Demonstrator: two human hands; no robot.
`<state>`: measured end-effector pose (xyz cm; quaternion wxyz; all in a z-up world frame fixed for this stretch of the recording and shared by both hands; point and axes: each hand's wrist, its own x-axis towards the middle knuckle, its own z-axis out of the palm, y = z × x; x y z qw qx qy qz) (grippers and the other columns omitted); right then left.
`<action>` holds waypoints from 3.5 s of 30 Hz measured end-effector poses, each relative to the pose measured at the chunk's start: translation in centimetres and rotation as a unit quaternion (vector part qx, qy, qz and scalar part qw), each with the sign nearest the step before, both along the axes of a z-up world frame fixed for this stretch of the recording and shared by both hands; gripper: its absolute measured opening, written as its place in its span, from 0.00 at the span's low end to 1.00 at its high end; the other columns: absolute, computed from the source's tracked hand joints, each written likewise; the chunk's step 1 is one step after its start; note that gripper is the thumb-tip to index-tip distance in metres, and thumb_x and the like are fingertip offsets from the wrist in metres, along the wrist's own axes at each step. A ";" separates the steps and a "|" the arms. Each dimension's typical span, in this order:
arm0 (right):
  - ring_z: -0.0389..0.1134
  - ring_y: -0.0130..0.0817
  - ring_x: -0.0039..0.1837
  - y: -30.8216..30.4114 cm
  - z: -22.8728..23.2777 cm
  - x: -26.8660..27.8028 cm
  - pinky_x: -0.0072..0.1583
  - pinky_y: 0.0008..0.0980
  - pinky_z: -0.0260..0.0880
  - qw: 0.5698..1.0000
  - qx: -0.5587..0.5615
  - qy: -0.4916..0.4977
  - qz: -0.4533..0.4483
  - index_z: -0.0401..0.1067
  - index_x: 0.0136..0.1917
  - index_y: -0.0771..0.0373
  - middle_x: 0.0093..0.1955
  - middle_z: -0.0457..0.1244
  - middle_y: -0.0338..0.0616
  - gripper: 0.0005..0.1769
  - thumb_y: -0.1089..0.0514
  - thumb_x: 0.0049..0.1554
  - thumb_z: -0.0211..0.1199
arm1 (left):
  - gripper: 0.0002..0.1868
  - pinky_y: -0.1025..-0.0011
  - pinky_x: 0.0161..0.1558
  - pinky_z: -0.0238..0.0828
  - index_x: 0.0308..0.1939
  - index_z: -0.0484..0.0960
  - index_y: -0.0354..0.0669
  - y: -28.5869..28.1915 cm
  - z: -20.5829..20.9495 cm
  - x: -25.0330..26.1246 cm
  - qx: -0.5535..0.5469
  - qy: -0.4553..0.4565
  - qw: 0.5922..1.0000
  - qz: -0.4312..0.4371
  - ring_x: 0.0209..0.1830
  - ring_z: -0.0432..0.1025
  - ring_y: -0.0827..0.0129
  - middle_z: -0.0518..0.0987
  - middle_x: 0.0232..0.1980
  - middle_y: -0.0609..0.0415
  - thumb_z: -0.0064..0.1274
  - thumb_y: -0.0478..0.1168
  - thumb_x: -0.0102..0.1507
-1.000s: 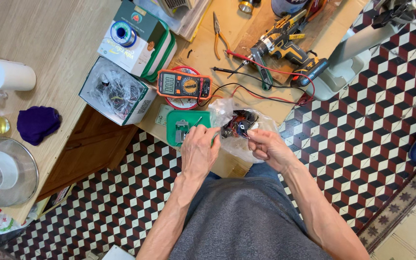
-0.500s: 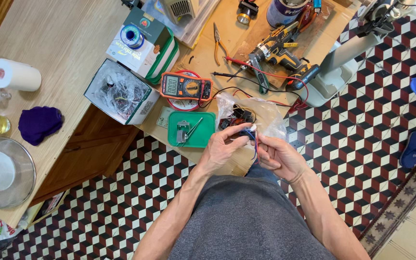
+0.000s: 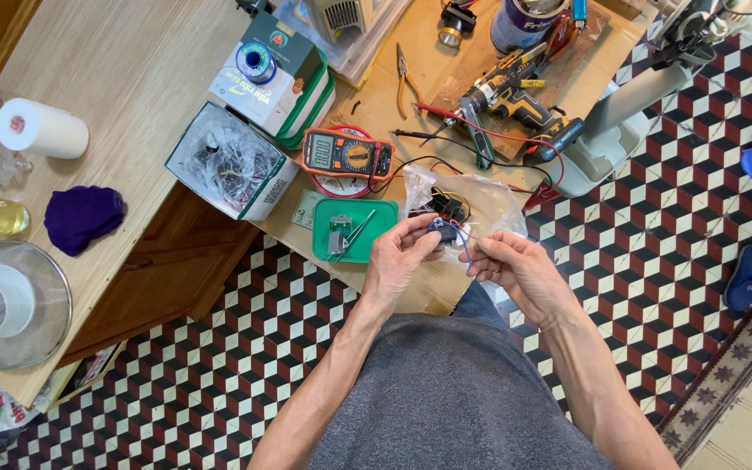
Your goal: The person repairs a ceiling fan motor by stripping wires, testing connections with a multimeter, and attaching wires to the motor housing. They use pliers and a cordless drill to secure components.
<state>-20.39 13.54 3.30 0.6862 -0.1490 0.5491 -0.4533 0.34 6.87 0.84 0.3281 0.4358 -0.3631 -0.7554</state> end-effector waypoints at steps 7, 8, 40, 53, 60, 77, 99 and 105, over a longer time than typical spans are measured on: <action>0.70 0.32 0.42 0.3 -0.1 0.3 0.46 0.28 0.70 0.999 0.006 -0.038 -0.029 0.71 0.56 0.67 0.42 0.70 0.48 0.13 0.56 0.65 0.55 | 0.20 0.74 0.49 0.81 0.62 0.77 0.29 0.6 -0.3 0.1 0.047 0.045 0.998 0.015 0.43 0.80 0.71 0.84 0.49 0.47 0.53 0.36 0.67; 0.70 0.31 0.41 0.4 0.0 0.3 0.46 0.28 0.70 0.999 0.005 -0.039 -0.030 0.72 0.57 0.67 0.42 0.70 0.47 0.13 0.56 0.65 0.55 | 0.20 0.74 0.49 0.81 0.62 0.77 0.29 0.7 -0.3 0.1 0.050 0.046 0.998 0.015 0.43 0.80 0.71 0.84 0.49 0.48 0.52 0.36 0.67; 0.72 0.43 0.57 1.1 2.1 1.4 0.61 0.39 0.70 0.993 -0.042 -0.088 -0.066 0.67 0.67 0.73 0.53 0.70 0.57 0.27 0.49 0.69 0.43 | 0.23 0.72 0.53 0.81 0.63 0.70 0.30 1.5 -0.4 0.9 0.085 0.055 0.994 0.042 0.49 0.79 0.67 0.81 0.52 0.45 0.53 0.32 0.65; 0.72 0.43 0.56 1.1 1.8 1.5 0.61 0.39 0.69 0.991 -0.040 -0.087 -0.089 0.67 0.65 0.72 0.52 0.70 0.56 0.37 0.36 0.69 0.40 | 0.21 0.70 0.56 0.80 0.62 0.69 0.31 1.6 -0.2 1.1 0.073 0.052 0.995 0.036 0.52 0.78 0.66 0.80 0.55 0.46 0.52 0.30 0.64; 0.69 0.31 0.48 1.6 0.3 1.7 0.54 0.30 0.72 0.989 -0.064 -0.022 -0.130 0.71 0.64 0.73 0.49 0.69 0.50 0.17 0.62 0.64 0.61 | 0.21 0.70 0.55 0.80 0.61 0.71 0.33 1.8 -1.4 1.2 0.075 0.030 0.996 0.029 0.50 0.78 0.69 0.79 0.54 0.48 0.53 0.30 0.64; 0.65 0.24 0.40 3.0 3.2 0.2 0.44 0.25 0.68 0.975 -0.041 0.209 0.069 0.79 0.54 0.70 0.39 0.70 0.41 0.13 0.62 0.59 0.61 | 0.30 0.62 0.46 0.76 0.72 0.67 0.45 2.8 4.4 -2.9 -0.273 -0.128 0.920 -0.252 0.43 0.80 0.56 0.84 0.42 0.45 0.50 0.35 0.64; 0.72 0.43 0.51 -9.2 -5.8 -19.2 0.53 0.37 0.71 0.820 -0.227 0.478 0.218 0.76 0.55 0.66 0.50 0.69 0.52 0.16 0.54 0.57 0.64 | 0.21 0.78 0.30 0.57 0.55 0.85 0.39 12.8 1.3 -12.3 0.223 -0.154 0.939 0.214 0.27 0.61 0.78 0.67 0.28 0.63 0.44 0.48 0.71; 0.66 0.55 0.55 -18.0 -7.5 -15.6 0.57 0.48 0.66 0.687 -0.408 0.528 0.288 0.74 0.54 0.64 0.48 0.67 0.54 0.16 0.55 0.55 0.66 | 0.20 0.76 0.37 0.67 0.57 0.82 0.29 18.0 -1.3 -16.4 0.279 0.018 0.868 0.411 0.32 0.67 0.74 0.74 0.32 0.57 0.52 0.41 0.67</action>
